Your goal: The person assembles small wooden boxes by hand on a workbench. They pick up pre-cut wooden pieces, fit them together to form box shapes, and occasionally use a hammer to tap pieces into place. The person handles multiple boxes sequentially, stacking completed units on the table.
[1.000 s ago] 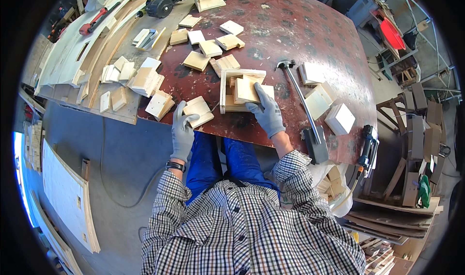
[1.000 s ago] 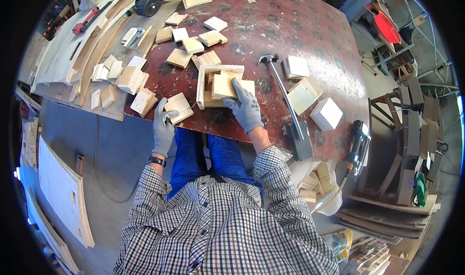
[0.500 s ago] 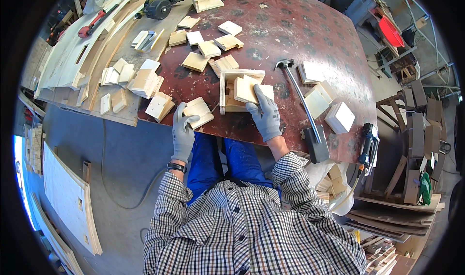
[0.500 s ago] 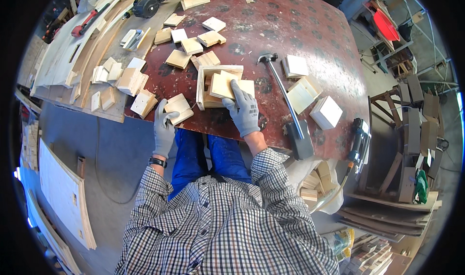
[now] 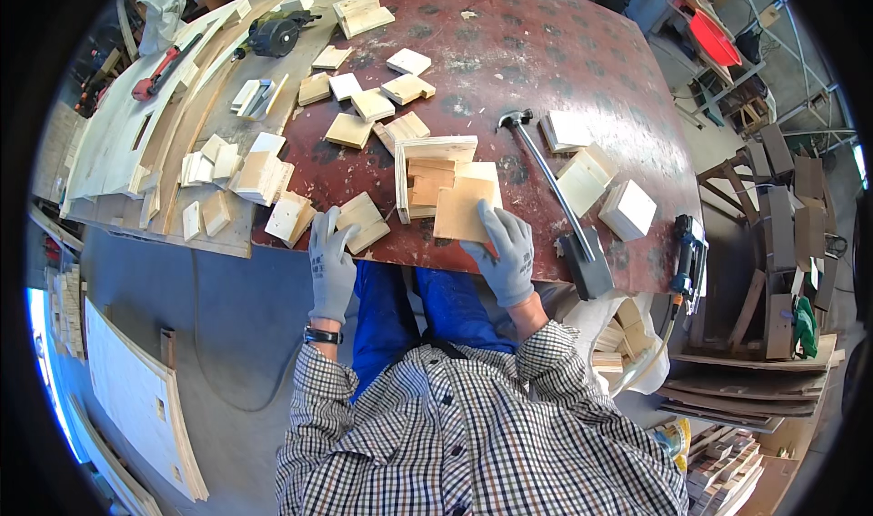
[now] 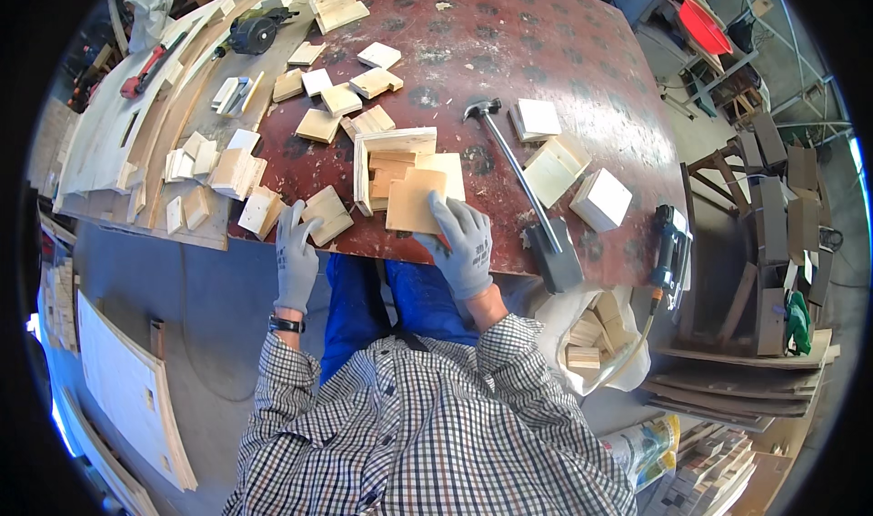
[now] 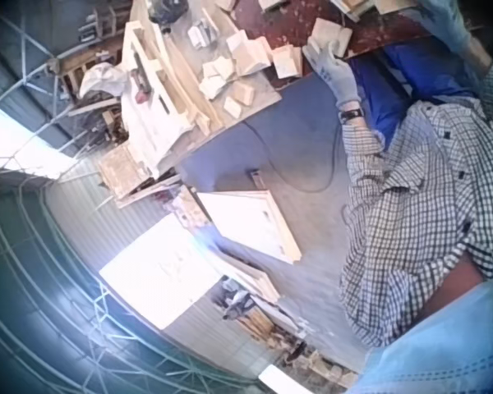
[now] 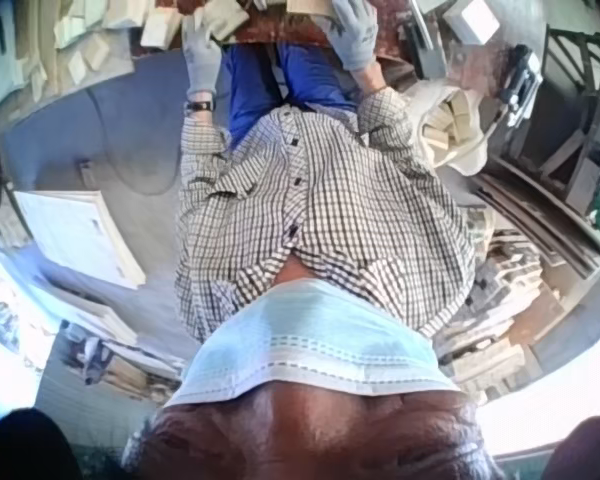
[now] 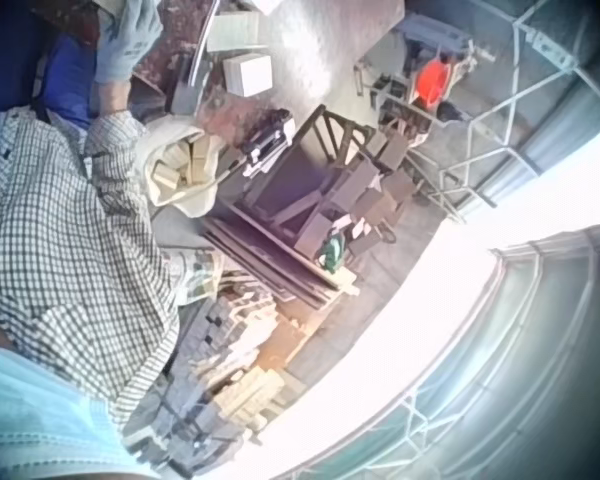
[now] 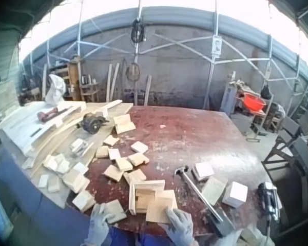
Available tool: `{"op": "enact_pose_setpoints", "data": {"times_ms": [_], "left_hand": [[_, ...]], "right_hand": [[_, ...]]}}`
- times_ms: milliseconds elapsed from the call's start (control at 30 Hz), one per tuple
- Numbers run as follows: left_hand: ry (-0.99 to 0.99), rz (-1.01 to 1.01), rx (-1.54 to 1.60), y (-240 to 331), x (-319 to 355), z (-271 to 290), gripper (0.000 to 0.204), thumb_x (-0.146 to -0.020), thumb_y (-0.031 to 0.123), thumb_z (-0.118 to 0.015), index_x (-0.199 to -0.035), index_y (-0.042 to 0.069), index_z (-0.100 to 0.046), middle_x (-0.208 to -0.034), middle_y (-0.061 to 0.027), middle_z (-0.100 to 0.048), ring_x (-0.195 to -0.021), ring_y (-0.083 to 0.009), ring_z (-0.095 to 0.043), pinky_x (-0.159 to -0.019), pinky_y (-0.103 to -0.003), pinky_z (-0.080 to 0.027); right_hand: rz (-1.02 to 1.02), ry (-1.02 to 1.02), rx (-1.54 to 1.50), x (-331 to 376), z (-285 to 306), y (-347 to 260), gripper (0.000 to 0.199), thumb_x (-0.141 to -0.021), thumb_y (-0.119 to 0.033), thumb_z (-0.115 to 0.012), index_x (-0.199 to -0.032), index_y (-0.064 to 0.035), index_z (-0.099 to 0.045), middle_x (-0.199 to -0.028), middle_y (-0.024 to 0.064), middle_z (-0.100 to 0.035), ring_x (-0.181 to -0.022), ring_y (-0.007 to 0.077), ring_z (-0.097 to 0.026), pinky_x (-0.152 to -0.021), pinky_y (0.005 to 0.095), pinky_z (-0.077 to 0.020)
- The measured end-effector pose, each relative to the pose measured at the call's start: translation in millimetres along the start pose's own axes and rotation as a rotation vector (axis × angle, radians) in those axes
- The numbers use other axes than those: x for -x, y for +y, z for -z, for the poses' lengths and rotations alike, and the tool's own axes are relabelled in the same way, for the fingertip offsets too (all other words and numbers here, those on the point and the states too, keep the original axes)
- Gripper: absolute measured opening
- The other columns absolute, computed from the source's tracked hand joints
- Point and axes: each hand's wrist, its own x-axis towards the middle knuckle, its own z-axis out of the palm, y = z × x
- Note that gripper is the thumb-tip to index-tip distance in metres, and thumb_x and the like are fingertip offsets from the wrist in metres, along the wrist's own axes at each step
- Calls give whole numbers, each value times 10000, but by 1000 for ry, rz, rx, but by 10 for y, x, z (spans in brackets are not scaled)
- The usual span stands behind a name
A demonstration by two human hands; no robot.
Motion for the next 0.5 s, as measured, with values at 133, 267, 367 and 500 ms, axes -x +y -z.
{"op": "enact_pose_setpoints", "data": {"times_ms": [133, 267, 367, 500], "left_hand": [[27, 166, 591, 971, -15, 245, 547, -997, 81, -653, -1503, -34, -478, -1447, -180, -564, -1318, -299, -575, -1062, -397, -498], [-90, 628, 1309, 1290, 118, 322, 449, -1057, 180, -626, -1435, -38, -518, -1247, -101, -641, -985, -175, -716, -727, -284, -617], [-111, 722, 1292, 1298, 137, 418, 390, -1070, 212, -609, -1374, -27, -556, -1132, -63, -673, -868, -142, -728, -660, -265, -617], [-57, 704, 1217, 1155, 224, 521, 339, -1066, 207, -616, -1316, -22, -596, -1078, -48, -678, -824, -119, -712, -647, -256, -607]], "right_hand": [[120, -27, -136, -5, 80, -301, 632, -882, -404, -797, -1417, -109, -637, -1275, 91, -692, -1157, 302, -651, -941, 434, -473], [267, -219, -308, -125, 38, -496, 639, -959, -450, -710, -1463, -78, -584, -1267, 137, -685, -1171, 332, -648, -964, 444, -473], [71, -169, -419, -217, -80, -129, 717, -984, -431, -690, -1510, 17, -500, -1334, 203, -659, -1212, 391, -628, -1052, 471, -457], [-1, -442, 61, -579, -335, 381, 1024, -863, -523, -795, -1614, -7, -327, -1580, 281, -429, -1390, 448, -488, -1150, 505, -419]]}}
